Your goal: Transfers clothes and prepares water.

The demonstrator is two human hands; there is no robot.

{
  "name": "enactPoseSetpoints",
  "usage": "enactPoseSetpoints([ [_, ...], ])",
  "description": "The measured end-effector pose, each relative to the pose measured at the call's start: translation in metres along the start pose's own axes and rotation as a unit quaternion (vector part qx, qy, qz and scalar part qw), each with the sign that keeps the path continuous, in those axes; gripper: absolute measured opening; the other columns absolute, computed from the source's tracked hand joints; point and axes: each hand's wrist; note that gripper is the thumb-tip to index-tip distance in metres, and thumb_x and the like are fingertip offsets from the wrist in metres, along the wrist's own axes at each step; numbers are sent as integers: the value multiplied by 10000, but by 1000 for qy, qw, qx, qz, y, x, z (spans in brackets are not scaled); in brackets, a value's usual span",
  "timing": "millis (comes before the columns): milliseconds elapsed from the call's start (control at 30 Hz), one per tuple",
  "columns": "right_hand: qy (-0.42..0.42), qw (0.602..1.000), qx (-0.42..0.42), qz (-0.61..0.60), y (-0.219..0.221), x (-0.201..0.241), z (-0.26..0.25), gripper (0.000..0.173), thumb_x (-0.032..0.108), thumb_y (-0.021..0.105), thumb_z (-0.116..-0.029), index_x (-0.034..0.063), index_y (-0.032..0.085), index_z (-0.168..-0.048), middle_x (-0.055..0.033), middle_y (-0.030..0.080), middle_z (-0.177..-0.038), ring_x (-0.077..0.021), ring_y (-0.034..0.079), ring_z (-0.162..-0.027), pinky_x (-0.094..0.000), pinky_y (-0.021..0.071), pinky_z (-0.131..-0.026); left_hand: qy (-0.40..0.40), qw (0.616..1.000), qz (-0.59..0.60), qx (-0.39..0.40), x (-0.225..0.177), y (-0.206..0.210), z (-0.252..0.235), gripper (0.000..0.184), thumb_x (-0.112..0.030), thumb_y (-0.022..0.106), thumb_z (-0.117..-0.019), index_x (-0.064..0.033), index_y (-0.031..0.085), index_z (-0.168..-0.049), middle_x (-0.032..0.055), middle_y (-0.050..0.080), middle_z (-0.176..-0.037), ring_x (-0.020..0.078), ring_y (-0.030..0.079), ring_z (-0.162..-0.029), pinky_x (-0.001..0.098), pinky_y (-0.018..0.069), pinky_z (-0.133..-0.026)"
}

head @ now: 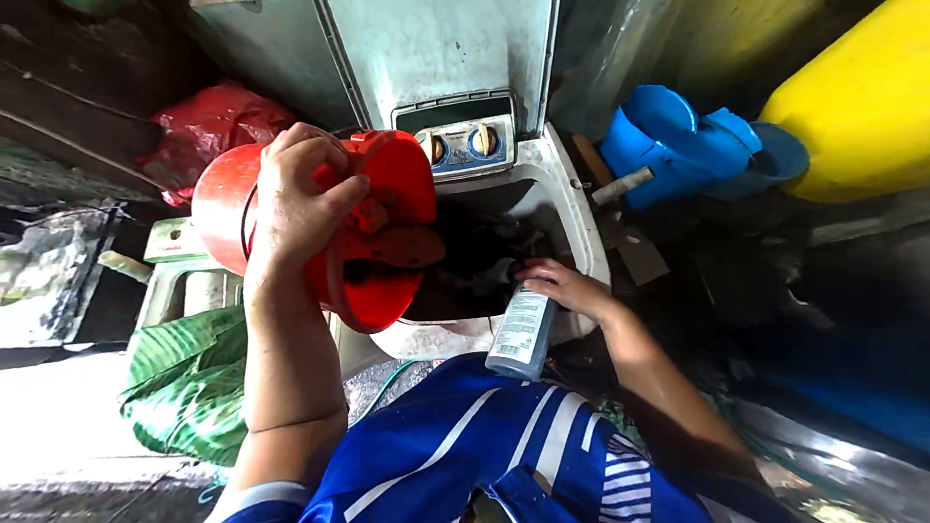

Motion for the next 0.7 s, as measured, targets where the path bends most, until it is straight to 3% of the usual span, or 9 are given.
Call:
enactPoseSetpoints([
  [67, 3, 992, 59, 108, -1, 5, 4, 513, 571, 569, -995, 184, 702, -1305, -135, 510, -1521, -298, 468, -1420, -556, 359, -1174, -1, 1000, 5, -7, 1, -2, 2, 235, -318, 669, -877, -86, 661, -845, 82, 646, -1114, 195, 550, -1168, 417, 383, -1047],
  [167, 34, 968, 92, 229, -2, 18, 15, 689, 783, 442, -937, 308, 630, -1399, -27, 552, -1514, -333, 371, -1497, -661, 179, -1235, -16, 1000, 5, -10, 3, -8, 4, 215, -303, 669, -878, -88, 663, -858, 79, 647, -1140, 178, 545, -1192, 379, 391, -1051],
  [233, 61, 950, 90, 291, -6, 35, 27, 791, 869, 414, -876, 372, 564, -1472, -18, 501, -1570, -406, 246, -1545, -714, 138, -1211, -22, 999, 20, -18, 5, -13, 5, 196, -264, 678, -871, -69, 656, -870, 86, 636, -1134, 155, 549, -1177, 334, 419, -1029],
  [300, 54, 944, 105, 307, -13, 42, 34, 880, 892, 450, -839, 352, 498, -1531, -60, 463, -1596, -417, 228, -1549, -696, 144, -1217, -31, 999, 32, -22, 10, -20, 7, 198, -249, 677, -870, -54, 651, -889, 89, 628, -1135, 133, 555, -1162, 303, 439, -1011],
  [400, -31, 954, 179, 240, -29, 27, 28, 978, 736, 710, -801, 218, 428, -1581, -162, 446, -1571, -367, 378, -1478, -600, 301, -1202, -46, 998, 36, -33, 16, -27, 14, 182, -244, 676, -872, -66, 653, -899, 65, 627, -1147, 108, 559, -1154, 291, 451, -1004],
  [500, -44, 949, 238, 204, -38, 27, 21, 1055, 415, 932, -719, 231, 387, -1603, -217, 409, -1571, -403, 383, -1457, -608, 347, -1168, -90, 995, -6, -31, 22, -30, 31, 172, -283, 665, -911, -112, 666, -930, 43, 639, -1209, 133, 580, -1180, 381, 483, -999],
  [600, -75, 944, 172, 272, -27, 20, 11, 813, 331, 900, -747, 283, 550, -1480, -198, 612, -1335, -401, 554, -1273, -649, 363, -1137, -86, 995, 16, -40, 43, -29, 34, 197, -294, 676, -891, -112, 657, -962, 40, 624, -1212, 137, 565, -1200, 367, 477, -1024],
  [633, -89, 945, 146, 278, -22, 17, 7, 685, 379, 859, -789, 272, 607, -1417, -179, 662, -1238, -370, 603, -1209, -654, 331, -1163, -78, 995, 30, -48, 47, -28, 31, 232, -310, 684, -871, -104, 652, -972, 40, 623, -1197, 134, 563, -1188, 349, 476, -1016],
  [700, -99, 955, 127, 249, -13, 14, 2, 575, 469, 774, -886, 227, 629, -1386, -144, 696, -1204, -310, 624, -1209, -625, 250, -1221, -96, 993, 50, -43, 35, -27, 29, 253, -237, 670, -883, -16, 635, -1000, 117, 616, -1204, 182, 565, -1190, 366, 485, -1022],
])
Point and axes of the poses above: each hand's wrist, its own z-axis away from the middle knuckle, its own y-axis out of the palm, x = y × z
